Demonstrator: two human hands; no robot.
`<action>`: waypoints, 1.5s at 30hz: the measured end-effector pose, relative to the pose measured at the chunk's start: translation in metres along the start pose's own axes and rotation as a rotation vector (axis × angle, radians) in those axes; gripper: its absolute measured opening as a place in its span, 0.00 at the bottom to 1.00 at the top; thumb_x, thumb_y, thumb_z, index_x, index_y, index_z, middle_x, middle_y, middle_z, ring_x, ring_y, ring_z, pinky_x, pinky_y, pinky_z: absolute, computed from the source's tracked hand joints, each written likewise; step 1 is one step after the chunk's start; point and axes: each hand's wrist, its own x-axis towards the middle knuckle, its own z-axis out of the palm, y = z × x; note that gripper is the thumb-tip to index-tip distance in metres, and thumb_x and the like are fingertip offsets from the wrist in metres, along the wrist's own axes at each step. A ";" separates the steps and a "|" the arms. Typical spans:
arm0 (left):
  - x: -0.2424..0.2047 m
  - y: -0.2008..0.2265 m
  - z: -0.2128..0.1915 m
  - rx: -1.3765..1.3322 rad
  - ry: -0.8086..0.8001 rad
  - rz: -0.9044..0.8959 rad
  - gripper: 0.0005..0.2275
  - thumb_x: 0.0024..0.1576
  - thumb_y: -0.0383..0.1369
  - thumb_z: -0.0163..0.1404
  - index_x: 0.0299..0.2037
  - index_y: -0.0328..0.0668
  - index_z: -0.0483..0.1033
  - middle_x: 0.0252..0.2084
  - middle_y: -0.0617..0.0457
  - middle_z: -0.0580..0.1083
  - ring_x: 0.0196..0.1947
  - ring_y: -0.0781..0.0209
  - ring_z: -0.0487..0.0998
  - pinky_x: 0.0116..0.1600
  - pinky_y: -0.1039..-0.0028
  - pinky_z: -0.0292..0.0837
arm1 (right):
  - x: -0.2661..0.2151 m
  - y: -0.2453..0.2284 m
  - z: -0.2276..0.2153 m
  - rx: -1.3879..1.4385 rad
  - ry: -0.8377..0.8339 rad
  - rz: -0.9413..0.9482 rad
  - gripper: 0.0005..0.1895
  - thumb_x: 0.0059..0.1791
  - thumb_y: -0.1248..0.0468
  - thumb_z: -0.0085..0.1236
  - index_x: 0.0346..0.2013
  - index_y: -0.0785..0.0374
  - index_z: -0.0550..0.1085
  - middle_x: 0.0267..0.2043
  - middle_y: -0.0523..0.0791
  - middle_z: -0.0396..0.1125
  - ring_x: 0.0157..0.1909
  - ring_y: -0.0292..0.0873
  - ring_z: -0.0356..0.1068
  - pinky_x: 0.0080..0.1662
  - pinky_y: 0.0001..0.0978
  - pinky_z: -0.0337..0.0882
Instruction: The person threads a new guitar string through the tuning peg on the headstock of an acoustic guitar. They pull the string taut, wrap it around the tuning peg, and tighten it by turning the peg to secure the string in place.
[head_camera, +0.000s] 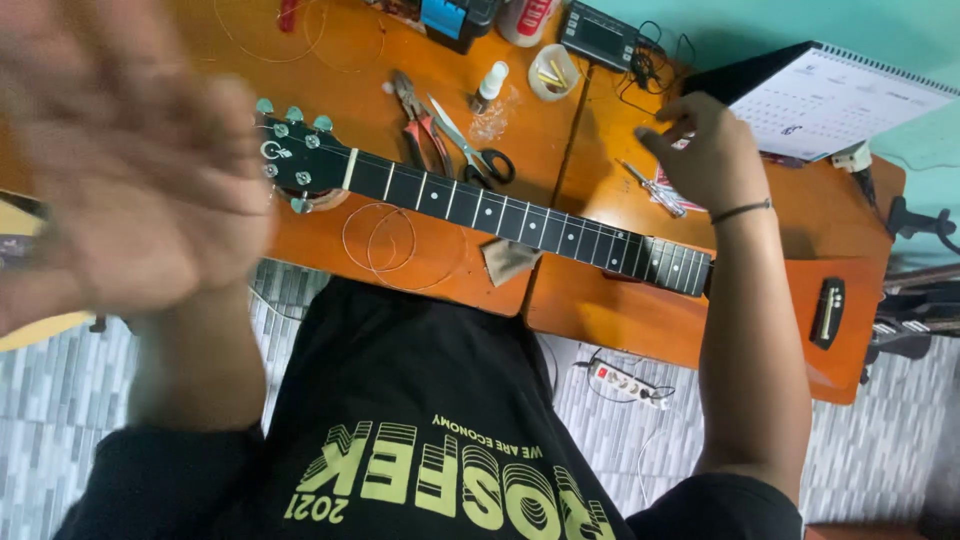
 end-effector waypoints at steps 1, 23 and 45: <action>-0.009 0.018 -0.010 0.084 0.034 -0.016 0.62 0.33 0.67 0.63 0.80 0.39 0.60 0.83 0.44 0.59 0.88 0.44 0.48 0.85 0.43 0.49 | -0.007 -0.013 -0.004 0.011 -0.069 -0.013 0.21 0.55 0.53 0.62 0.55 0.64 0.74 0.48 0.50 0.74 0.44 0.50 0.73 0.39 0.46 0.74; -0.095 0.004 0.087 0.759 0.137 -0.030 0.23 0.48 0.44 0.64 0.51 0.53 0.71 0.41 0.58 0.74 0.41 0.68 0.76 0.50 0.75 0.75 | 0.056 -0.017 0.060 -0.590 -0.412 -0.460 0.19 0.54 0.51 0.49 0.51 0.59 0.75 0.48 0.53 0.72 0.46 0.60 0.73 0.38 0.55 0.75; -0.030 0.040 -0.010 0.619 0.022 -0.246 0.20 0.54 0.51 0.62 0.46 0.53 0.70 0.38 0.58 0.73 0.37 0.68 0.75 0.44 0.79 0.74 | -0.007 -0.002 0.019 -0.024 -0.212 -0.229 0.07 0.56 0.67 0.55 0.45 0.66 0.78 0.41 0.48 0.76 0.41 0.45 0.77 0.46 0.39 0.77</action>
